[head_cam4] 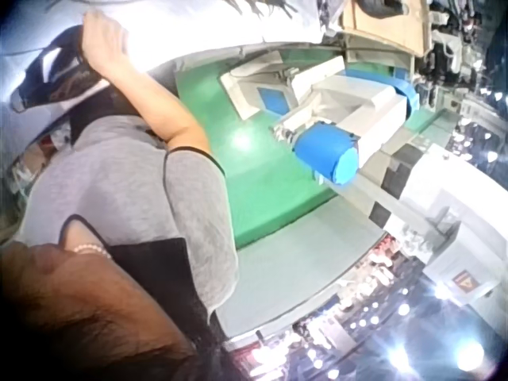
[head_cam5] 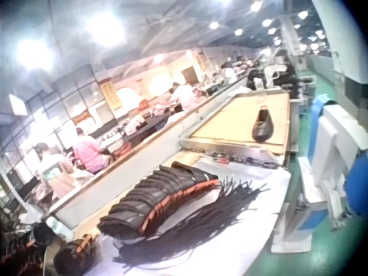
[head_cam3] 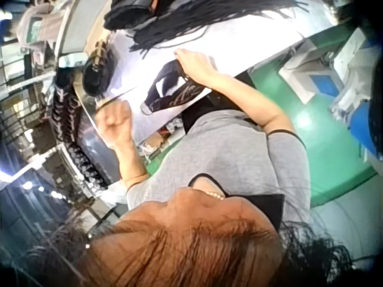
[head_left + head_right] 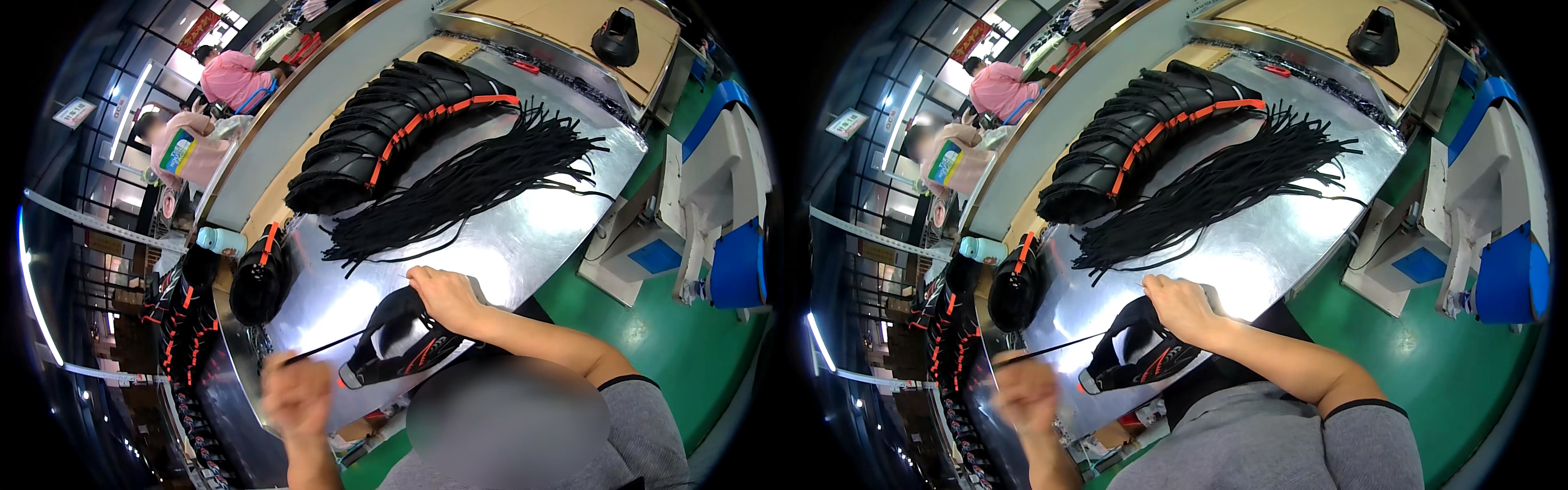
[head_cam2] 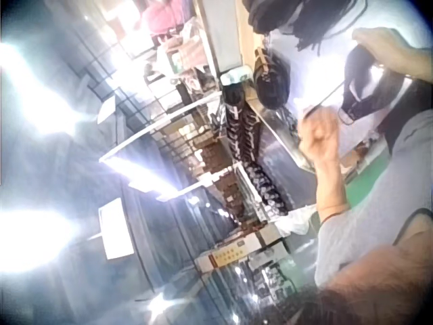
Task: The person laces black shoes with black shoelaces on a metal workbench. They thread the laces through eyelets, pull them tight, and place the finished shoes aside. The process is repeated for multiple shoes.
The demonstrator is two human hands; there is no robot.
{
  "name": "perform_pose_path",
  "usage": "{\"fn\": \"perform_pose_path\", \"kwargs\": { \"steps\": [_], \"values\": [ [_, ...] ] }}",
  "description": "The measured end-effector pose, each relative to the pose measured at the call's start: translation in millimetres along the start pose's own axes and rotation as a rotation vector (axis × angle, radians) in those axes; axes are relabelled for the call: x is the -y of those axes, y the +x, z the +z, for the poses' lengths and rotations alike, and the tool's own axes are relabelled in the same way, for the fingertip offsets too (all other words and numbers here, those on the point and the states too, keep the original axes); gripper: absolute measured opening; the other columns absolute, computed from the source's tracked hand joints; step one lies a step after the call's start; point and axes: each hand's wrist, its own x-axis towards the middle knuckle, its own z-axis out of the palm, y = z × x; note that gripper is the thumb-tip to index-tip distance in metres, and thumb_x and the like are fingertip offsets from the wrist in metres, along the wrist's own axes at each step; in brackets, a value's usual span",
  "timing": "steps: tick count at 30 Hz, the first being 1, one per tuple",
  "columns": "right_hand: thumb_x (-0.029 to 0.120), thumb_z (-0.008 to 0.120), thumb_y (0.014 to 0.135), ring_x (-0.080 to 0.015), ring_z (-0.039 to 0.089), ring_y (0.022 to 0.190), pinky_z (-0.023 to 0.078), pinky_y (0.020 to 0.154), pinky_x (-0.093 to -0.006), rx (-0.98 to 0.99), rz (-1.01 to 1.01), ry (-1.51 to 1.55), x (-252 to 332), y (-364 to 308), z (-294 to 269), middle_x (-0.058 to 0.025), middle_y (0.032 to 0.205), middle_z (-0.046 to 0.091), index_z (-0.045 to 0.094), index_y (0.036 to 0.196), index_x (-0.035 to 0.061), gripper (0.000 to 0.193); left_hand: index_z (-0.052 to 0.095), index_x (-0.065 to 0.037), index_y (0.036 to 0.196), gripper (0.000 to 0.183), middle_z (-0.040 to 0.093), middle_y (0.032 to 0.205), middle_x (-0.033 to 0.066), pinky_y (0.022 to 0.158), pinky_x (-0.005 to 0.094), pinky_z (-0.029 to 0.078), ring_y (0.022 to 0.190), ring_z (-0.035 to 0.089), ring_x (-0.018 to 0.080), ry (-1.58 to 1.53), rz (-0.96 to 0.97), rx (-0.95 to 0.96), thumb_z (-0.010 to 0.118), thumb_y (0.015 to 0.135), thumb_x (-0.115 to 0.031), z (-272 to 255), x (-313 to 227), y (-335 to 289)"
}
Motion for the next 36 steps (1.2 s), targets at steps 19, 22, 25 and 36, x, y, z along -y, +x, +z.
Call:
{"fn": "perform_pose_path", "kwargs": {
  "steps": [19, 22, 25, 36],
  "values": [
    [0.013, 0.053, 0.098, -0.0195, 0.067, 0.072, 0.050, 0.064, -0.0319, -0.023, 0.279, 0.611, 15, -7, -34, -0.0099, 0.078, 0.065, 0.058, 0.112, 0.0007, 0.019, 0.065, -0.005, 0.079, 0.018, 0.062, 0.088, 0.0040, 0.079, 0.0360, 0.038, 0.087, 0.055, 0.0244, 1.614, 0.377, -0.117, 0.080, 0.070, -0.005, 21, 127, -13],
    [0.012, 0.054, 0.098, -0.0213, 0.068, 0.073, 0.051, 0.065, -0.0318, 0.084, 0.190, 0.613, 34, -32, -52, -0.0121, 0.080, 0.066, 0.056, 0.113, 0.0009, 0.019, 0.064, -0.008, 0.084, 0.020, 0.060, 0.087, 0.0036, 0.077, 0.0357, 0.036, 0.083, 0.055, 0.0229, 1.625, 0.347, -0.203, 0.080, 0.072, -0.008, 12, 133, -9],
    [0.012, 0.058, 0.096, -0.0282, 0.069, 0.073, 0.052, 0.064, -0.0356, 0.202, 0.108, 0.551, 41, -60, -53, -0.0138, 0.080, 0.067, 0.054, 0.107, 0.0024, 0.015, 0.065, -0.008, 0.089, 0.020, 0.058, 0.085, 0.0042, 0.079, 0.0365, 0.036, 0.083, 0.053, 0.0239, 1.681, 0.337, -0.178, 0.078, 0.075, -0.011, 12, 133, -8],
    [0.014, 0.060, 0.095, -0.0289, 0.069, 0.070, 0.052, 0.061, -0.0370, 0.360, 0.131, 0.309, 37, -64, -41, -0.0118, 0.077, 0.069, 0.054, 0.100, 0.0029, 0.013, 0.064, -0.007, 0.085, 0.018, 0.056, 0.081, 0.0055, 0.075, 0.0380, 0.036, 0.080, 0.051, 0.0252, 1.737, 0.429, -0.154, 0.078, 0.075, -0.012, 10, 136, -7]
  ]
}}
